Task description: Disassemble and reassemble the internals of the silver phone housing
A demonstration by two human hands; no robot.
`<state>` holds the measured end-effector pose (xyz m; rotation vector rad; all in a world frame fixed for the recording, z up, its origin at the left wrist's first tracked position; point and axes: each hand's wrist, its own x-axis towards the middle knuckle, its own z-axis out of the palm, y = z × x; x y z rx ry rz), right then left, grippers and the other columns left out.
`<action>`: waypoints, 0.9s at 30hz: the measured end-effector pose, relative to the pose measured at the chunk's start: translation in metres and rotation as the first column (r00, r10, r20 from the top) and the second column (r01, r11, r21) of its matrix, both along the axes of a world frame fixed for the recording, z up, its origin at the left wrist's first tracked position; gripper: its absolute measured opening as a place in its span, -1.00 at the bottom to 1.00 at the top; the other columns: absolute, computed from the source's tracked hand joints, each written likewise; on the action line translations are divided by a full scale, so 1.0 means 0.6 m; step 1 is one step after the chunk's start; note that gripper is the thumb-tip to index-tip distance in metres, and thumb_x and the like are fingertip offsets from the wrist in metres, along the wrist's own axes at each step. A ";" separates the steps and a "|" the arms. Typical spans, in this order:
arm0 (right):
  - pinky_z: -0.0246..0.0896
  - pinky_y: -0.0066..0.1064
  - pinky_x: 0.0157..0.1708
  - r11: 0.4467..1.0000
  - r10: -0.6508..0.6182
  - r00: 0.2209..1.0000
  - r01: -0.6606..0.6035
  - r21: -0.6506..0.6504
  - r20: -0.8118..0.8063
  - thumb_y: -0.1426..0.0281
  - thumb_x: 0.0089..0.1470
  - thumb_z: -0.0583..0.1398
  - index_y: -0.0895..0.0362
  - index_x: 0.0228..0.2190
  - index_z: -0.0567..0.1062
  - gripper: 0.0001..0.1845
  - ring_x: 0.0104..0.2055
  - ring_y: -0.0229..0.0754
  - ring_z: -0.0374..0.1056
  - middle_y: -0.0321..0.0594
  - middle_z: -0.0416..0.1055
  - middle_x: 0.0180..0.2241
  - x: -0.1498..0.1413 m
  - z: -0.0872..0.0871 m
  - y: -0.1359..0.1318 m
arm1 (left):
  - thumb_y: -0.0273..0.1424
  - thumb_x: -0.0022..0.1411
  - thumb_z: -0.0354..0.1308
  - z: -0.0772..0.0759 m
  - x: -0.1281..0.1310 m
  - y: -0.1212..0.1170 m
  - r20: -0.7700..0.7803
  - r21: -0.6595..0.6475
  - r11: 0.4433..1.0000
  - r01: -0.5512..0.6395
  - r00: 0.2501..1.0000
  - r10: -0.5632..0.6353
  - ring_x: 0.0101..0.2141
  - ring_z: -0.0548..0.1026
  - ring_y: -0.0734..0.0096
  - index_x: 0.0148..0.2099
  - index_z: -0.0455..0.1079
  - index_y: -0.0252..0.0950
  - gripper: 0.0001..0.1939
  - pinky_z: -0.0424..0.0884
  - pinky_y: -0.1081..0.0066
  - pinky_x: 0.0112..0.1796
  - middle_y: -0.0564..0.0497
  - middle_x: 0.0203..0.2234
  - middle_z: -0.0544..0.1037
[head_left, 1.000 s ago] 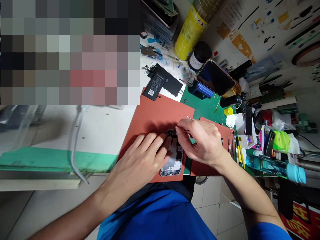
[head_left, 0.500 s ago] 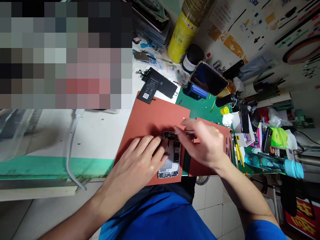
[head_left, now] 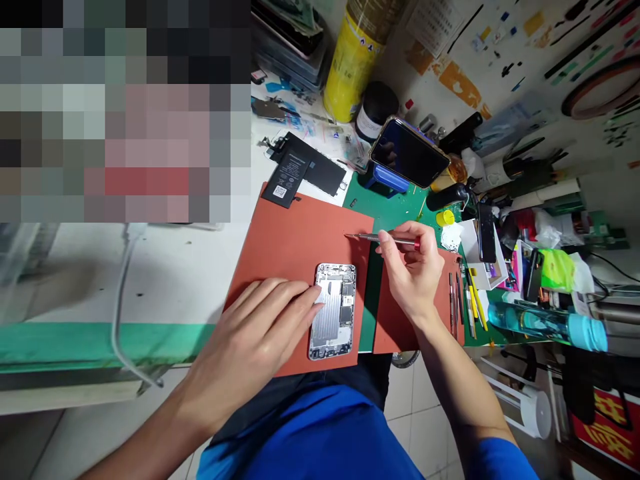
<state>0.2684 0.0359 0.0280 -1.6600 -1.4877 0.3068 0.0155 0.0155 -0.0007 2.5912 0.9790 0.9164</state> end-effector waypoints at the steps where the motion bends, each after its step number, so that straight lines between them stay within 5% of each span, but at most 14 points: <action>1: 0.50 -0.38 -0.40 1.000 0.003 1.000 -0.003 0.005 -0.008 0.20 0.34 0.32 -0.01 -0.14 0.40 -0.78 -0.38 -0.26 0.55 -0.34 0.54 -0.31 -0.001 0.000 0.003 | -0.57 0.44 0.26 0.001 -0.001 0.000 0.034 -0.034 0.999 0.001 0.999 0.000 -0.17 0.56 0.15 0.11 0.47 -0.39 -0.77 0.49 0.10 -0.10 -0.14 -0.12 0.63; 7: 0.50 -0.39 -0.41 1.000 -0.005 0.978 0.005 -0.003 -0.210 0.29 0.28 0.38 -0.01 -0.15 0.45 -0.78 -0.38 -0.25 0.57 -0.34 0.58 -0.31 -0.011 0.014 -0.017 | -0.58 0.46 0.24 0.006 -0.002 0.002 0.133 -0.155 0.987 -0.046 0.989 0.067 -0.16 0.56 0.27 0.04 0.43 -0.32 -0.84 0.48 0.19 -0.02 -0.05 -0.14 0.62; 15: 0.55 -0.41 -0.37 0.984 0.015 0.819 -0.114 -0.137 -0.574 0.35 0.25 0.43 0.01 -0.16 0.49 -0.77 -0.43 -0.25 0.61 -0.39 0.64 -0.37 -0.050 0.022 -0.092 | -0.48 0.50 0.24 0.005 0.001 0.005 0.231 -0.285 0.954 -0.092 0.959 0.162 -0.24 0.55 0.41 -0.04 0.42 -0.26 -0.93 0.47 0.34 -0.12 0.06 -0.24 0.59; 27: 0.57 -0.41 -0.35 0.976 -0.009 0.789 -0.127 -0.178 -0.614 0.37 0.24 0.44 0.01 -0.18 0.50 -0.77 -0.41 -0.23 0.64 -0.38 0.66 -0.37 -0.057 0.020 -0.101 | -0.56 0.50 0.17 0.003 -0.004 0.005 0.257 -0.272 0.962 -0.022 0.962 0.095 -0.25 0.53 0.39 -0.08 0.44 -0.25 -0.90 0.44 0.29 -0.11 0.05 -0.24 0.62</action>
